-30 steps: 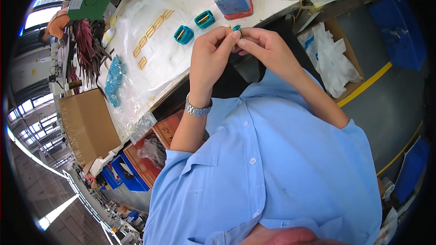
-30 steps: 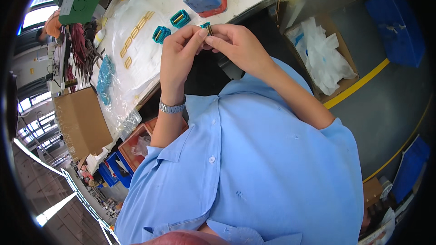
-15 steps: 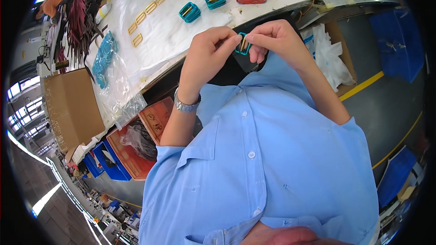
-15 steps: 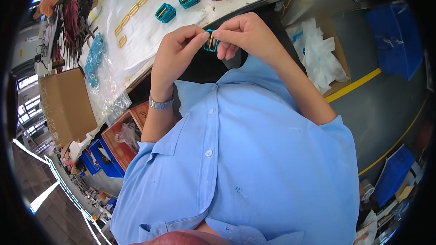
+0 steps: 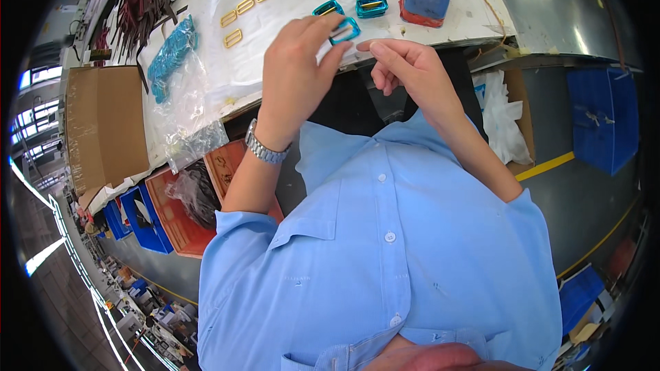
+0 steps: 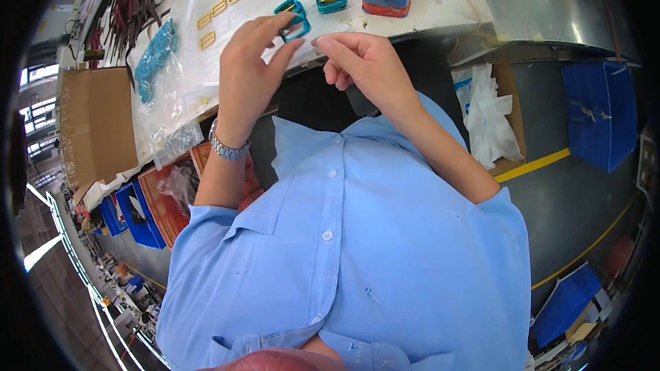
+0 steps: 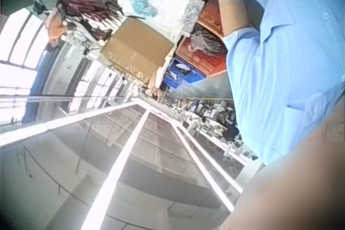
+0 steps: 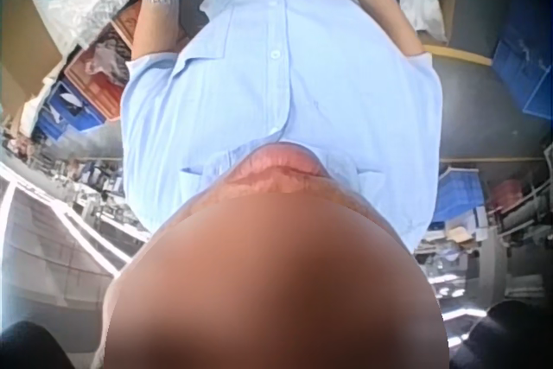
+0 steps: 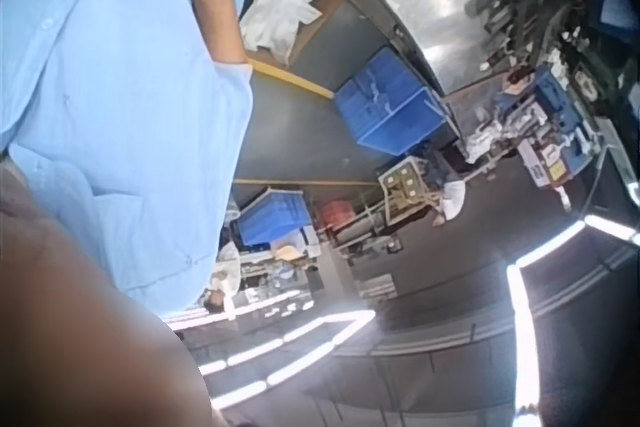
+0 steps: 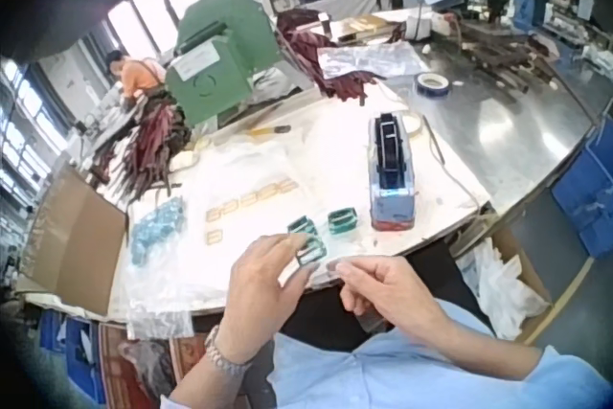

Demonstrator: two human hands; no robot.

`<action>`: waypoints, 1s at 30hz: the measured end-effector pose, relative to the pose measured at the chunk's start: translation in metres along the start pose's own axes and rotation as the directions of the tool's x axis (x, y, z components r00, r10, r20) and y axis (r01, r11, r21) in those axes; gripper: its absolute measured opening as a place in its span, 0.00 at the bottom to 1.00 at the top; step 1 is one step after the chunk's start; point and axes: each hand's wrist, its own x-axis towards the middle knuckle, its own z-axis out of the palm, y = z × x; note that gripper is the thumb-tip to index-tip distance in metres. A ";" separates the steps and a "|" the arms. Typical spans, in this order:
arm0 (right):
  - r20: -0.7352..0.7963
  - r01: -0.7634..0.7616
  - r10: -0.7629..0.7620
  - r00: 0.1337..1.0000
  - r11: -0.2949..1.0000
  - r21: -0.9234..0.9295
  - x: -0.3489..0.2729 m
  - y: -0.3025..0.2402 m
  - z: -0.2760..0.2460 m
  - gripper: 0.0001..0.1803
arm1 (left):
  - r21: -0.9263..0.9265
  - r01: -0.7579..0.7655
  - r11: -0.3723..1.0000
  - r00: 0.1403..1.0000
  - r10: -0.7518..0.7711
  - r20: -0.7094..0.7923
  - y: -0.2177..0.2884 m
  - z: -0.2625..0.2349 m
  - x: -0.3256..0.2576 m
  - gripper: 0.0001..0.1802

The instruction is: Applying blue protective tape to gold-colored metal buckles at a workbench.

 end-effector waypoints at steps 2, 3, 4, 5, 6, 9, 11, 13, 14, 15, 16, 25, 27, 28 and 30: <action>0.009 -0.003 0.003 1.000 1.000 0.000 0.002 0.000 -0.001 0.17 | 0.016 -0.001 1.000 0.999 0.001 -0.040 -0.022 -0.003 0.013 0.17; 0.017 0.006 -0.006 1.000 0.999 -0.035 0.001 0.005 -0.005 0.17 | 0.086 -0.025 0.996 0.999 0.027 -0.021 -0.036 -0.002 0.018 0.18; 0.027 0.018 -0.016 0.999 0.997 -0.070 0.001 0.009 -0.009 0.17 | 0.158 -0.050 0.986 0.999 0.051 -0.003 -0.045 -0.001 0.022 0.19; 0.026 0.021 -0.020 0.999 0.997 -0.067 0.001 0.013 -0.012 0.17 | 0.129 -0.019 0.991 1.000 0.015 0.028 -0.050 0.000 0.025 0.19; 0.028 0.017 -0.015 0.999 0.997 -0.077 0.000 0.017 -0.014 0.16 | 0.130 -0.023 0.991 0.999 0.020 0.030 -0.053 0.001 0.028 0.19; 0.027 -0.012 0.015 1.000 0.996 -0.090 -0.002 0.018 -0.019 0.15 | 0.110 -0.063 0.992 0.995 0.054 0.079 -0.059 0.006 0.033 0.19; 0.028 -0.041 0.044 0.999 0.995 -0.095 -0.002 0.019 -0.022 0.15 | 0.085 -0.008 0.996 0.990 -0.004 0.139 -0.063 0.010 0.036 0.19; 0.023 -0.042 0.044 0.999 0.994 -0.096 -0.003 0.021 -0.025 0.15 | 0.072 -0.001 0.997 0.984 -0.012 0.176 -0.065 0.008 0.039 0.19; 0.027 -0.040 0.043 0.999 0.995 -0.095 -0.003 0.021 -0.026 0.15 | 0.056 0.008 0.998 0.977 -0.020 0.213 -0.065 0.007 0.040 0.19; 0.031 -0.047 0.050 0.998 0.995 -0.088 -0.003 0.021 -0.027 0.15 | 0.059 0.012 0.998 0.976 -0.024 0.215 -0.067 0.007 0.041 0.19; 0.035 -0.055 0.058 0.998 0.995 -0.082 -0.002 0.022 -0.028 0.15 | 0.049 0.008 0.999 0.972 -0.019 0.234 -0.069 0.008 0.042 0.20; 0.039 -0.085 0.088 0.995 0.994 -0.065 0.000 0.021 -0.025 0.15 | 0.107 0.023 0.994 0.983 -0.042 0.177 -0.062 0.016 0.034 0.29; 0.039 -0.087 0.090 0.995 0.994 -0.072 0.000 0.022 -0.025 0.15 | 0.112 0.038 0.993 0.986 -0.056 0.159 -0.061 0.017 0.033 0.30; 0.036 -0.088 0.091 0.995 0.993 -0.075 0.000 0.022 -0.025 0.15 | 0.125 0.051 0.991 0.981 -0.073 0.177 -0.060 0.016 0.034 0.30; 0.038 -0.093 0.096 0.995 0.992 -0.088 0.001 0.022 -0.023 0.15 | 0.141 0.071 0.987 0.978 -0.097 0.187 -0.058 0.015 0.033 0.30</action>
